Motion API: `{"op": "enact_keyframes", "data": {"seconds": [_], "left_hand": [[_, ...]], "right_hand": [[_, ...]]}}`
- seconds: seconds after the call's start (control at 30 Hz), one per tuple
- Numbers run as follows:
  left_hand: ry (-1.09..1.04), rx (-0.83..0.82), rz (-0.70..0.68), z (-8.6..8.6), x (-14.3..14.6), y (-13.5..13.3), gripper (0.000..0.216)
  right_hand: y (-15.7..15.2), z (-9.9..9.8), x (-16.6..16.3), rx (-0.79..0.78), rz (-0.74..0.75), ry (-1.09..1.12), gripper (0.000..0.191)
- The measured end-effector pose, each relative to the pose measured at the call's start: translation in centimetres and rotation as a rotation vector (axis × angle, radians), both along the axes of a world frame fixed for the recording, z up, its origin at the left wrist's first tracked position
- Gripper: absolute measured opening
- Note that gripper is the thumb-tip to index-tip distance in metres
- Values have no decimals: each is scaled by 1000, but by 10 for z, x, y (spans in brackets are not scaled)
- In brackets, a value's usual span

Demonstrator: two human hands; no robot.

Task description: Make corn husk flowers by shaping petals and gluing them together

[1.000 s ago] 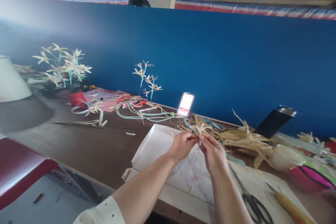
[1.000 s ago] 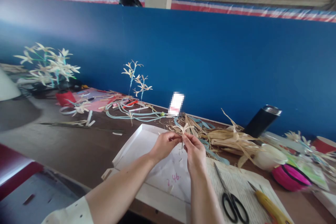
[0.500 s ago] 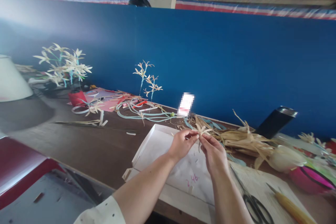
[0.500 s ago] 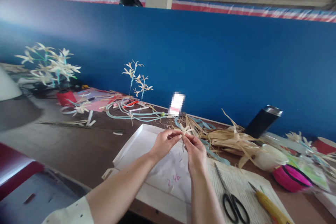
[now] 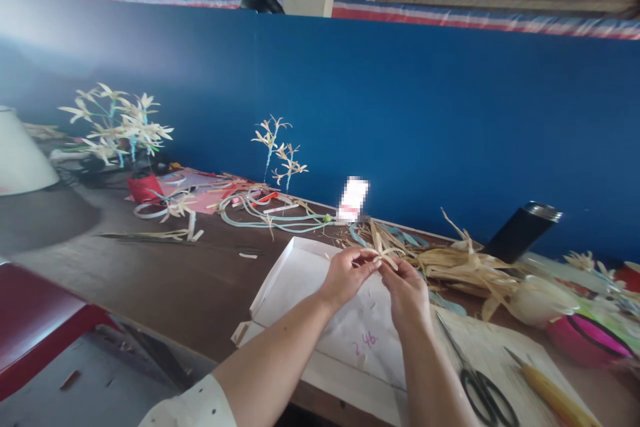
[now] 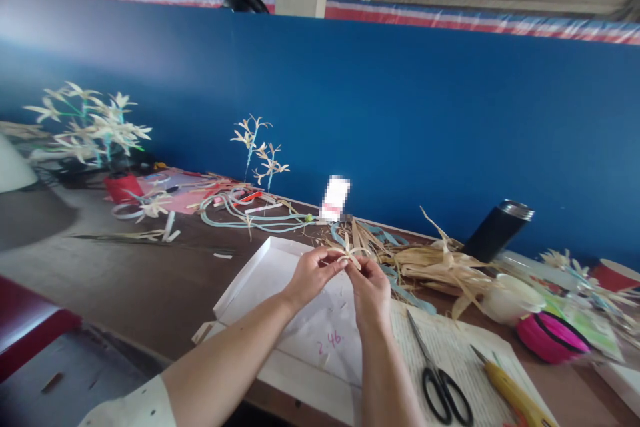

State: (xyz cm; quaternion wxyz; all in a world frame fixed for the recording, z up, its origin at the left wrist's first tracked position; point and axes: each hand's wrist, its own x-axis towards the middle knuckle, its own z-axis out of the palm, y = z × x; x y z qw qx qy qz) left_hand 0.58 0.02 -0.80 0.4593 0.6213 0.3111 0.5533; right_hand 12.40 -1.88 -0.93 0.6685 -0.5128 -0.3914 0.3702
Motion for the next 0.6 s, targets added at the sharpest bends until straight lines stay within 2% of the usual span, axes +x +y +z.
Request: {"op": "enact_keyframes", "data": {"seconds": [0.2,0.37,0.6], "left_hand": [[-18,-28,14,-3,0,2,24],[3,-3,30,-1,-1,2,20],[14,24,66,-3,-1,5,18]], "right_hand": [[2,-3,2,33,-18,-87,34],[1,-2,1,-36,-70,-171,34],[2,-7,4,-71,-134,-462,36]]}}
